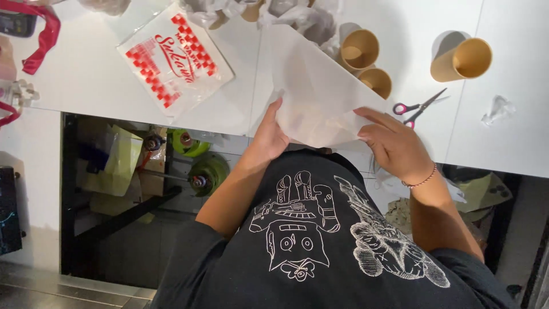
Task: Lining brown paper cups with white paper sheets.
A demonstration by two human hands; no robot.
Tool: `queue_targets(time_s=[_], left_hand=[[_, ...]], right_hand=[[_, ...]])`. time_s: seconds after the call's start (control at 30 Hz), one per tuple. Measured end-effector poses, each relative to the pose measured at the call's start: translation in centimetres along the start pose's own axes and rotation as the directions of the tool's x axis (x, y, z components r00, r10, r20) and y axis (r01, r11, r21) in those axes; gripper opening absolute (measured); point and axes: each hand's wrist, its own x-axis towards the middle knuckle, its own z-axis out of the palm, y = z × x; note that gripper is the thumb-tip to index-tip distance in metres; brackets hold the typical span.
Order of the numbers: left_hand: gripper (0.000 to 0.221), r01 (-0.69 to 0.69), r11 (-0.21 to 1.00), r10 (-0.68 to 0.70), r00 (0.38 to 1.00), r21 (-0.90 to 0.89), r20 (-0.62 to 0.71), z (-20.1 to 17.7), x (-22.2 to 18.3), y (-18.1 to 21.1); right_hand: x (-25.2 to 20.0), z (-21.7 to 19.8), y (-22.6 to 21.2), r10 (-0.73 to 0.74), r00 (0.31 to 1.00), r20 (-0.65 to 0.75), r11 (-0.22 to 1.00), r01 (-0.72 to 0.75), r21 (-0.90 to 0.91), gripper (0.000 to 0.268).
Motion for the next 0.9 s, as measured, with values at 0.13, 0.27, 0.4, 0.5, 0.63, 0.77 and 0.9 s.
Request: queue_targets(time_s=[0.13,0.27,0.4,0.5,0.63,0.77,0.9], left_hand=[[0.073,-0.271,0.901,0.291,0.957,0.339,-0.006,3.9,3.2,-1.8],[0.059,-0.321,0.734,0.405,0.914,0.598,-0.006,5.6,5.8,-5.1],[0.049,-0.306,0.647,0.420,0.908,0.698,0.008,4.9,7.9,-7.9],[0.040,-0.331,0.656,0.481,0.876,0.679,-0.038,6.1,7.4,-9.4],[0.041,-0.296,0.720,0.502,0.847,0.628,-0.177,7.8,5.8,-10.7],[0.036,-0.307,0.751,0.520,0.821,0.584,-0.237,7.6,5.7,-11.5],[0.030,-0.328,0.757,0.538,0.804,0.564,-0.253,7.8,5.9,-11.9]], right_hand=[[-5.3,-0.9,8.6,0.107,0.994,-0.036,0.964,-0.095,0.248,0.005],[-10.6,-0.3,17.3,0.270,0.963,0.004,0.882,-0.250,0.399,0.007],[-8.1,-4.2,14.7,0.328,0.942,0.069,0.800,-0.316,0.510,0.008],[-8.2,-5.5,17.0,0.354,0.925,0.140,0.752,-0.370,0.545,0.013],[-6.6,-7.9,21.3,0.340,0.889,-0.306,0.938,-0.344,0.044,0.027],[-3.2,-8.7,24.9,0.643,0.766,0.019,0.759,-0.633,-0.149,0.100],[-2.6,-6.7,28.1,0.397,0.912,-0.104,0.882,-0.411,-0.231,0.073]])
